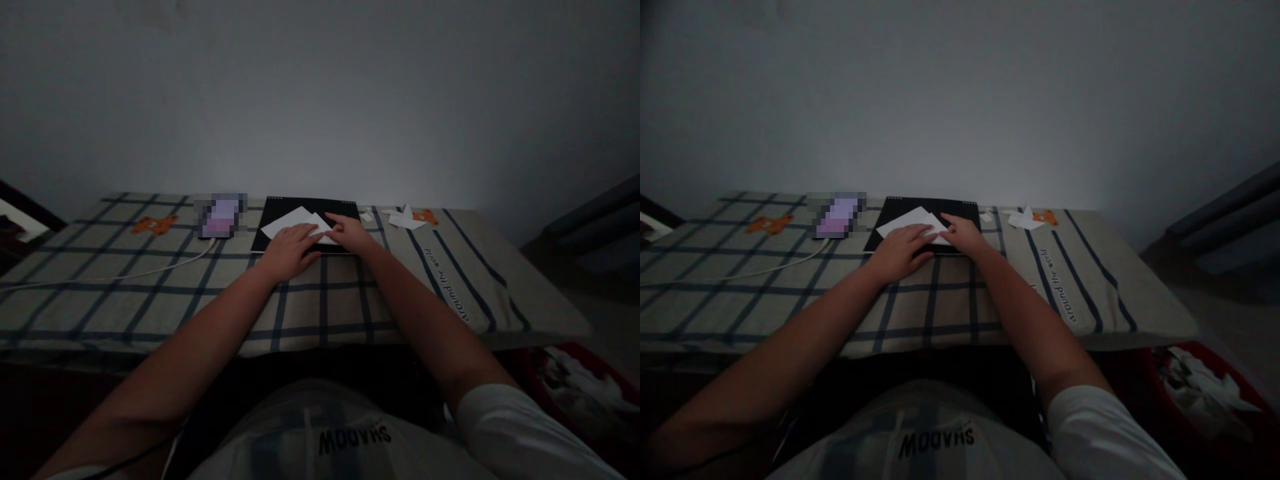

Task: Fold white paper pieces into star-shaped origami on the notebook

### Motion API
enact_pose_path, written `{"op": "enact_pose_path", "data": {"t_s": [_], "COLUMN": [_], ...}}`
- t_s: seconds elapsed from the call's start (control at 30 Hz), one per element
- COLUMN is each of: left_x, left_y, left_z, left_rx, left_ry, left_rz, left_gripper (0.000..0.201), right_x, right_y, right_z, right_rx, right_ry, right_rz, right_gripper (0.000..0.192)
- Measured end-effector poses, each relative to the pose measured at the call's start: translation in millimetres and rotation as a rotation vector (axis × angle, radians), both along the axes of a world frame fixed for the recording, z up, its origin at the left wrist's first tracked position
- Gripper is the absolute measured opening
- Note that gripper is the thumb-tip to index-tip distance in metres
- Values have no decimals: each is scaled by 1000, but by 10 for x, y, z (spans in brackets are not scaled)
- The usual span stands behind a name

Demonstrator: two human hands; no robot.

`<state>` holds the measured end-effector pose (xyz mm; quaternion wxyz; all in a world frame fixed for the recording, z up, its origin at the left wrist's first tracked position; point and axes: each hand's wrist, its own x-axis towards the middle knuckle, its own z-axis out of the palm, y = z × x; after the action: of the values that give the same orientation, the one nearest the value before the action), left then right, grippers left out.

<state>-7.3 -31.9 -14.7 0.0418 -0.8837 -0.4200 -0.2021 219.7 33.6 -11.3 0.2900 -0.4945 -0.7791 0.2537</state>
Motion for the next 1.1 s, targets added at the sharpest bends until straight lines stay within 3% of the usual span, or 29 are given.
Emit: {"op": "enact_pose_path", "data": {"t_s": [0.2, 0.4, 0.53, 0.67, 0.77, 1.1], "left_x": [57, 59, 63, 78, 78, -42], "left_y": [3, -7, 47, 102, 63, 18], "left_z": [-86, -51, 49, 175, 230, 202], "left_rx": [-127, -133, -89, -88, -77, -165], "left_ry": [103, 123, 228, 335, 349, 333], "left_rz": [40, 41, 0, -17, -17, -30], "left_gripper": [61, 59, 60, 59, 58, 67], "right_x": [-2, 6, 18, 54, 105, 291], "right_y": [-2, 33, 28, -21, -56, -174], "right_z": [-42, -48, -26, -68, -105, -36], "right_rx": [28, 34, 54, 204, 229, 348], "right_ry": [29, -28, -88, -93, -84, -169], "right_rz": [-28, -8, 38, 59, 57, 237], "right_gripper": [63, 27, 17, 17, 14, 26]}}
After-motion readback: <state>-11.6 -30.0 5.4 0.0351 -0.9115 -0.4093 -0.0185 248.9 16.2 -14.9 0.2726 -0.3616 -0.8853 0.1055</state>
